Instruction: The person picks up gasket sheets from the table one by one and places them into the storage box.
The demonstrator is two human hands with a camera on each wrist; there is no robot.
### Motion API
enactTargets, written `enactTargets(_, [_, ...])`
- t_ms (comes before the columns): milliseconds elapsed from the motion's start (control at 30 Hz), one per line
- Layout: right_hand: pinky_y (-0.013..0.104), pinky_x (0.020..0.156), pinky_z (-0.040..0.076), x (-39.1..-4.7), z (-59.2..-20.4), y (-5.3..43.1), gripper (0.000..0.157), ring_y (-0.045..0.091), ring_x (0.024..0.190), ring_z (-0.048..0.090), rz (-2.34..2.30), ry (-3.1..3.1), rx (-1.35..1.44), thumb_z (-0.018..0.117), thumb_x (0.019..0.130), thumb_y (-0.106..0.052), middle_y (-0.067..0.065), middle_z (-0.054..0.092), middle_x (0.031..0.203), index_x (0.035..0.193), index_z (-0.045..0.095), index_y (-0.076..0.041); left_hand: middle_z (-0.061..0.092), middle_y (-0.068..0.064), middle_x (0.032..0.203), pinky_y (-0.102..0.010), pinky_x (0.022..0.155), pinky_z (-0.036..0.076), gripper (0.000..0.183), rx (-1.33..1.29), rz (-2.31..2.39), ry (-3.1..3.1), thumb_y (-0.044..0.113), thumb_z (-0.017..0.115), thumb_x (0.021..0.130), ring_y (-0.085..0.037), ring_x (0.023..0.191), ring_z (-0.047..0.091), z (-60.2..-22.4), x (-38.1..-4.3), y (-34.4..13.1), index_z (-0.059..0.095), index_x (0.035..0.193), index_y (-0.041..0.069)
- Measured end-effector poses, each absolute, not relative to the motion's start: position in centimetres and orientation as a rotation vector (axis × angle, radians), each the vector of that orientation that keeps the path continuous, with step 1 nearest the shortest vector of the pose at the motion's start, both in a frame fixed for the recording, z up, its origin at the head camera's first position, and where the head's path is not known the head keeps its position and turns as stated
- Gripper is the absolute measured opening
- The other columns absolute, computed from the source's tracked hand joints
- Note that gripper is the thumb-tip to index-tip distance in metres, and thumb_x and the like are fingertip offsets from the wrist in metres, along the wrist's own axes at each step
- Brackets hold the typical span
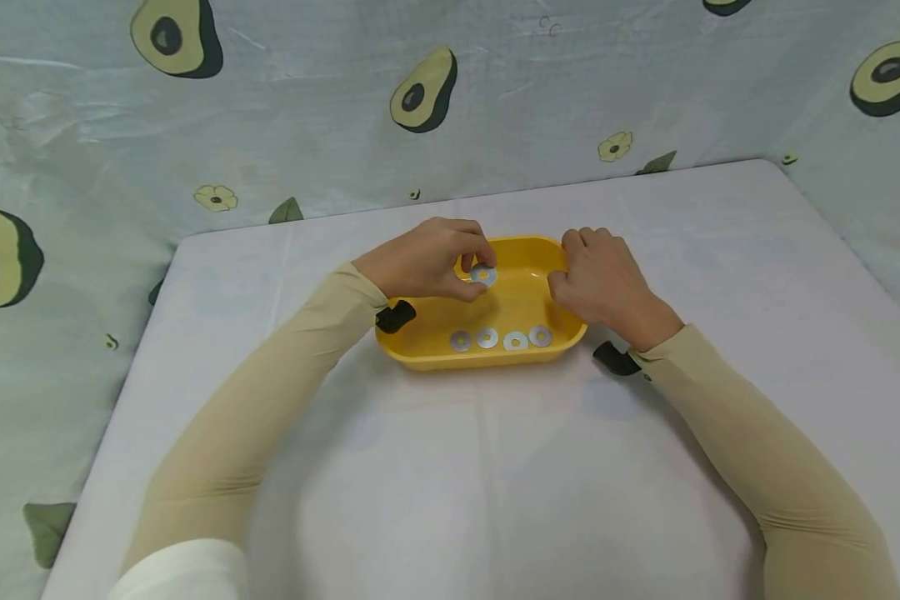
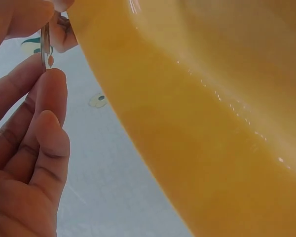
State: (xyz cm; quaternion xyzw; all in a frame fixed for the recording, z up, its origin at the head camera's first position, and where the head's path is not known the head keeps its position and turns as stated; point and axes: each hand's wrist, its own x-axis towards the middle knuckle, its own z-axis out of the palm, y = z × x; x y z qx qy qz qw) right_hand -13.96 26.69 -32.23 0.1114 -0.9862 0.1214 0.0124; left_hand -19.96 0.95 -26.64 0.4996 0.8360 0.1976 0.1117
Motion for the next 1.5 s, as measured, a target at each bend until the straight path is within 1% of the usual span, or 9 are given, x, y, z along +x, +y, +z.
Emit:
enactTargets(233, [0.044, 0.072, 0.042, -14.1, -32.1, 26.3, 0.027, 0.036, 0.080, 0.049, 0.377, -3.085, 0.350, 0.042, 0.089, -0.017, 0.018, 0.052, 0.085, 0.096, 0.054, 0.007, 0.069, -0.007, 0.106, -0.028, 0.083, 0.053, 0.024, 1.455, 0.587, 2.420, 0.022, 0.075, 0.091, -0.019, 0.091, 0.061, -27.9, -20.4, 2.3, 0.075, 0.110, 0.008])
enactTargets(400, [0.046, 0.075, 0.044, -14.0, -32.0, 26.1, 0.030, 0.038, 0.084, 0.052, 0.379, -3.099, 0.347, 0.042, 0.091, -0.018, 0.020, 0.056, 0.090, 0.101, 0.055, 0.007, 0.069, -0.008, 0.107, -0.029, 0.084, 0.054, 0.024, 1.506, 0.597, 2.397, 0.019, 0.077, 0.090, -0.020, 0.091, 0.062, -28.5, -20.2, 3.2, 0.075, 0.110, 0.006])
enactTargets(567, [0.044, 0.074, 0.042, -14.0, -32.1, 26.2, 0.030, 0.037, 0.083, 0.050, 0.377, -3.108, 0.337, 0.041, 0.091, -0.018, 0.019, 0.054, 0.089, 0.101, 0.055, 0.007, 0.070, -0.009, 0.108, -0.028, 0.085, 0.055, 0.025, 1.518, 0.543, 2.353, 0.022, 0.076, 0.091, -0.020, 0.091, 0.063, -29.1, -20.4, 4.3, 0.075, 0.111, 0.006])
enactTargets(667, [0.043, 0.074, 0.040, -14.0, -32.1, 26.3, 0.030, 0.036, 0.083, 0.049, 0.379, -3.109, 0.330, 0.041, 0.091, -0.018, 0.018, 0.053, 0.088, 0.101, 0.054, 0.007, 0.070, -0.008, 0.109, -0.028, 0.086, 0.055, 0.026, 1.498, 0.527, 2.330, 0.023, 0.076, 0.092, -0.019, 0.092, 0.063, -29.5, -20.5, 4.9, 0.074, 0.111, 0.006])
enactTargets(867, [0.044, 0.075, 0.041, -13.9, -32.1, 26.5, 0.031, 0.037, 0.084, 0.050, 0.377, -3.108, 0.332, 0.041, 0.092, -0.019, 0.019, 0.054, 0.089, 0.102, 0.055, 0.008, 0.070, -0.003, 0.109, -0.025, 0.087, 0.053, 0.025, 1.442, 0.527, 2.307, 0.026, 0.072, 0.094, -0.016, 0.093, 0.062, -30.2, -20.4, 5.7, 0.074, 0.114, 0.010])
enactTargets(1200, [0.044, 0.074, 0.042, -13.9, -32.3, 26.7, 0.035, 0.037, 0.083, 0.052, 0.389, -3.089, 0.345, 0.042, 0.093, -0.019, 0.020, 0.056, 0.090, 0.107, 0.057, 0.010, 0.067, 0.000, 0.107, -0.024, 0.085, 0.052, 0.024, 1.420, 0.555, 2.311, 0.028, 0.073, 0.095, -0.014, 0.093, 0.059, -30.3, -20.3, 6.3, 0.073, 0.113, 0.013])
enactTargets(1400, [0.044, 0.073, 0.042, -14.0, -32.5, 26.8, 0.030, 0.037, 0.081, 0.051, 0.389, -3.068, 0.345, 0.043, 0.091, -0.017, 0.020, 0.056, 0.088, 0.100, 0.056, 0.008, 0.066, 0.003, 0.106, -0.024, 0.084, 0.051, 0.019, 1.414, 0.539, 2.289, 0.028, 0.069, 0.095, -0.013, 0.092, 0.058, -30.9, -20.4, 6.6, 0.074, 0.110, 0.016])
enactTargets(1500, [0.045, 0.074, 0.043, -14.0, -32.5, 26.8, 0.030, 0.037, 0.081, 0.051, 0.394, -3.066, 0.342, 0.042, 0.091, -0.017, 0.020, 0.056, 0.088, 0.100, 0.055, 0.008, 0.066, 0.002, 0.103, -0.024, 0.083, 0.050, 0.018, 1.444, 0.523, 2.287, 0.027, 0.068, 0.095, -0.013, 0.090, 0.058, -31.2, -20.5, 6.8, 0.075, 0.106, 0.015])
